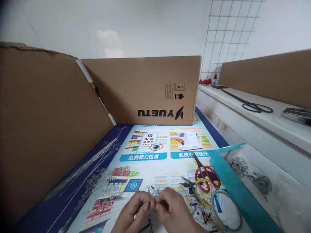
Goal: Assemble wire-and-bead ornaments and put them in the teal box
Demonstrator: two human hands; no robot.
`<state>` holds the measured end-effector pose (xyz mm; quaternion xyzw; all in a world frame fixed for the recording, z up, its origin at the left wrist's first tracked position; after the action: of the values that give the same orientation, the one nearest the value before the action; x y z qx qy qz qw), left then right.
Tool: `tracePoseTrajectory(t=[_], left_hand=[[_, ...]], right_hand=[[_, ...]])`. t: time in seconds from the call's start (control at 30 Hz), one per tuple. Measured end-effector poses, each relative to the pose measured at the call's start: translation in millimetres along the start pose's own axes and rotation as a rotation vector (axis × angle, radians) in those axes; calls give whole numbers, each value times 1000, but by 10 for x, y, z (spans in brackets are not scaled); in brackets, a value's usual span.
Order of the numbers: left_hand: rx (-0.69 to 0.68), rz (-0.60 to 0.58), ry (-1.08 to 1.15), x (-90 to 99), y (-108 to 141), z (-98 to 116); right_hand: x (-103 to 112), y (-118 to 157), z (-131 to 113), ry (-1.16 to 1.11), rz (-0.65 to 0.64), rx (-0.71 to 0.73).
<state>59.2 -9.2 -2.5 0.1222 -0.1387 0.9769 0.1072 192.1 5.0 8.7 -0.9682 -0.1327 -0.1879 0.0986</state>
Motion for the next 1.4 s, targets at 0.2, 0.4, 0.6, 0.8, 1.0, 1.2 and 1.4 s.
tracePoseTrajectory(t=[0.2,0.4,0.6,0.8,1.0,1.2,1.4], left_hand=[[-139,28,-119,-49,56,33],[-248,141,-279,43,101,144],[10,0,-284,134,3,69],[-159,-161,-486,115,-45,184],[-271,-221,-541,50,-76,299],[-237,-196,-436,-4,-75,318],[-66,-108,-332,59,-91,238]], right_hand=[[-44,-22,68,-249,-70,-173],[-44,-11,62,-248,-57,-176],[-57,-13,110,-417,-215,-240],[109,-53,25,-275,-210,-154],[98,33,-289,259,-105,190],[-11,117,-410,552,-45,431],[48,74,-383,314,-15,359]])
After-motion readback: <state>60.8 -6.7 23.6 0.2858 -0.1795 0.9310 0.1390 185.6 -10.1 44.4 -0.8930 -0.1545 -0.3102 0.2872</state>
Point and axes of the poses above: each hand's wrist, its own y-axis away from the middle knuckle, its own x-axis out of the back of the hand, z = x × y, the point moved 6 cm from there along -y, towards the middle knuckle, and after that the axes turned 3 degrees about -y, right-handed, at the moved point
